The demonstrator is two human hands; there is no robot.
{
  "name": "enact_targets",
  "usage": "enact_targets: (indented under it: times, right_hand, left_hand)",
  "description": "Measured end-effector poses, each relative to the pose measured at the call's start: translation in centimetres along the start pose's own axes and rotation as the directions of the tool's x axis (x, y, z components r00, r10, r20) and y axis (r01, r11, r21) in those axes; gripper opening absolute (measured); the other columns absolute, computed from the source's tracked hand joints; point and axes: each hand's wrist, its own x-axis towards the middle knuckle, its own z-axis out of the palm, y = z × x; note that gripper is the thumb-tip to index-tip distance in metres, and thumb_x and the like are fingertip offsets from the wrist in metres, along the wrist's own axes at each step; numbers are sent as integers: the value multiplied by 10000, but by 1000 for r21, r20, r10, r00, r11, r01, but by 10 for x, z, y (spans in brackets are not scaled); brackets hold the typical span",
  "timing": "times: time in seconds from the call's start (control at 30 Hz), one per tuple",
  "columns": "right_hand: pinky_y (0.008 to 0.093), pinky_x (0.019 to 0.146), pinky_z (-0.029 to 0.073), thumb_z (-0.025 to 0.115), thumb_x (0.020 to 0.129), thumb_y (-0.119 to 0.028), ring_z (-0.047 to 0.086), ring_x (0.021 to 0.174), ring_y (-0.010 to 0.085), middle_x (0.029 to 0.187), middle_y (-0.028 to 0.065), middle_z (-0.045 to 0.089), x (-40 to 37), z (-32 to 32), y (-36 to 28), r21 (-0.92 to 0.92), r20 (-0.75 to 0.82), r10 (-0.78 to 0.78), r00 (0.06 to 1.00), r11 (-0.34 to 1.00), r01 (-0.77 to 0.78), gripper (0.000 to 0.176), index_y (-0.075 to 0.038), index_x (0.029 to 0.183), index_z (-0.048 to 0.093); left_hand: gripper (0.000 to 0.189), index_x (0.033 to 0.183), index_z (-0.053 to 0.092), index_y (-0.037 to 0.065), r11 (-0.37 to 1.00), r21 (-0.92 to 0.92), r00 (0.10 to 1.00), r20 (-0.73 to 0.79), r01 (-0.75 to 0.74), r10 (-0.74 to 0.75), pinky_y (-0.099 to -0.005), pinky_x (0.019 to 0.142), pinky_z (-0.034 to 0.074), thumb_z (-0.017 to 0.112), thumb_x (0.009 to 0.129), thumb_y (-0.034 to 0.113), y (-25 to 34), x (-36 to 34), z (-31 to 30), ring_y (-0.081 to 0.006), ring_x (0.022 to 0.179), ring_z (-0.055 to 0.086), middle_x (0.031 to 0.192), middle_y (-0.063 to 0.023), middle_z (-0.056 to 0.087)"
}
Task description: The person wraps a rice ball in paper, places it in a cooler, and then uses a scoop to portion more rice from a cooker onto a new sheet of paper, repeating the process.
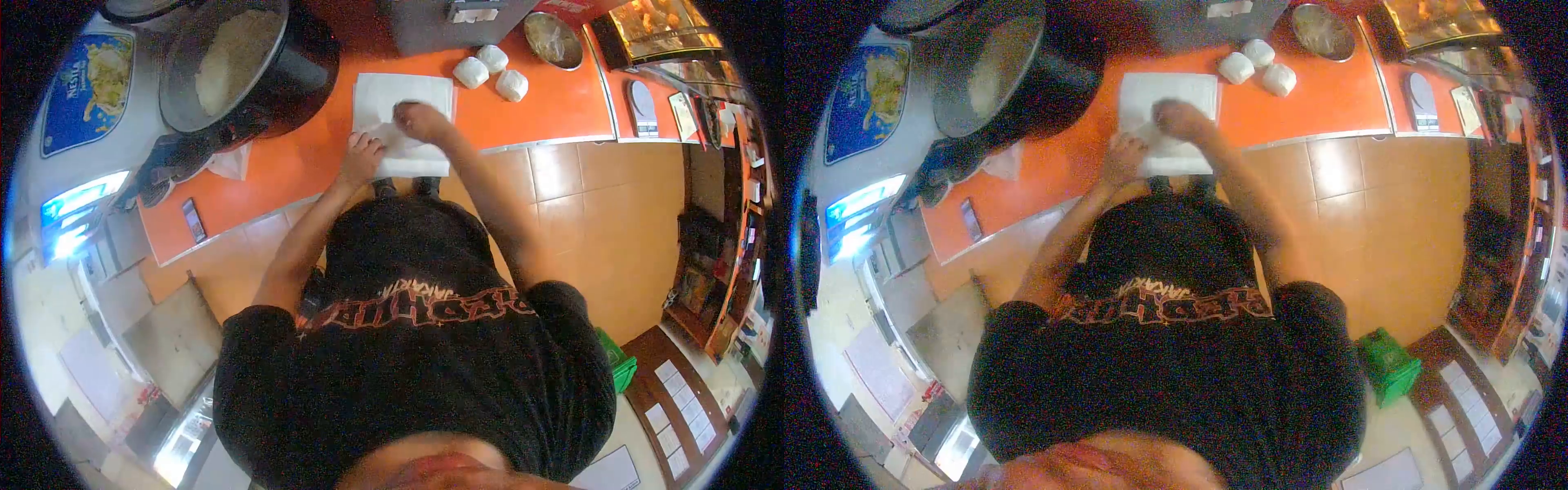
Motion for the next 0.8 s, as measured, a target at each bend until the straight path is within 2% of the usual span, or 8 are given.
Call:
enact_targets:
  times: [0.07, 0.13, 0.23, 0.37, 0.43, 0.53, 0.73, 0.8]
  right_hand:
    - [499, 818, 542, 528, 891, -203, 654, 913, 400, 921, 224, 666, 5, 49, 8, -157, 349, -38, 936, 983, 98, 221, -5, 887, 627]
    - [498, 816, 548, 530, 892, -205, 658, 919, 402, 944, 238, 671, -11, 54, -1, -117, 196, 1, 981, 993, 23, 236, 9, 902, 628]
    - [488, 843, 543, 525, 894, -186, 663, 933, 394, 942, 248, 673, -29, 61, -7, -108, 100, 100, 990, 990, -89, 230, 21, 906, 626]
    - [484, 880, 523, 519, 894, -161, 649, 957, 396, 954, 253, 667, -39, 72, -4, -199, 81, -38, 996, 979, 53, 223, 38, 907, 617]
    - [480, 885, 514, 522, 886, -156, 638, 957, 398, 958, 246, 662, -44, 71, -9, -188, 25, -43, 999, 981, 47, 226, 45, 921, 617]
    - [485, 853, 517, 527, 867, -149, 622, 928, 409, 972, 241, 649, -45, 51, -23, -283, 183, -100, 978, 947, 150, 224, 51, 918, 615]
    - [479, 860, 493, 525, 868, -142, 577, 949, 389, 935, 237, 619, -51, 75, -13, -291, 61, -163, 985, 941, 173, 187, 30, 892, 595]
    - [471, 875, 481, 540, 876, -159, 564, 973, 380, 948, 226, 617, -54, 70, -21, -284, 74, -46, 996, 957, 65, 188, 17, 905, 600]
  left_hand:
    - [179, 951, 709, 130, 999, 27, 999, 20, 39, -39, -470, 982, 389, 571, 854, 188, -4, -3, 2, -248, 1072, 543, 1018, -26, 628]
    - [177, 968, 716, 144, 993, 55, 994, 32, 106, -107, -478, 1009, 376, 587, 863, 204, -7, -13, -8, -252, 1106, 539, 1050, -26, 635]
    - [210, 1011, 730, 158, 909, 97, 909, 62, 405, -411, -494, 1024, 384, 602, 879, 258, -9, -18, -60, -284, 1090, 567, 1029, -51, 658]
    - [321, 1018, 729, 99, 471, -145, 492, 266, 870, -829, -505, 935, 455, 629, 885, 373, -72, -30, 32, -327, 999, 631, 1017, -108, 698]
    - [426, 981, 730, 53, 231, -61, 230, 498, 971, -836, -504, 869, 495, 618, 890, 454, -90, -14, 62, -352, 935, 669, 983, -145, 723]
    - [589, 922, 733, 7, -91, -229, 108, 727, 969, -678, -480, 826, 530, 591, 858, 575, -65, 37, 7, -373, 916, 702, 976, -196, 740]
    - [430, 830, 697, 27, -21, -264, 125, 524, 964, -842, -495, 738, 524, 597, 854, 445, -91, 0, 55, -403, 805, 683, 842, -216, 707]
    - [325, 808, 668, 33, 264, -242, 319, 227, 934, -920, -510, 705, 512, 614, 862, 349, -88, 2, 49, -407, 765, 669, 811, -207, 691]
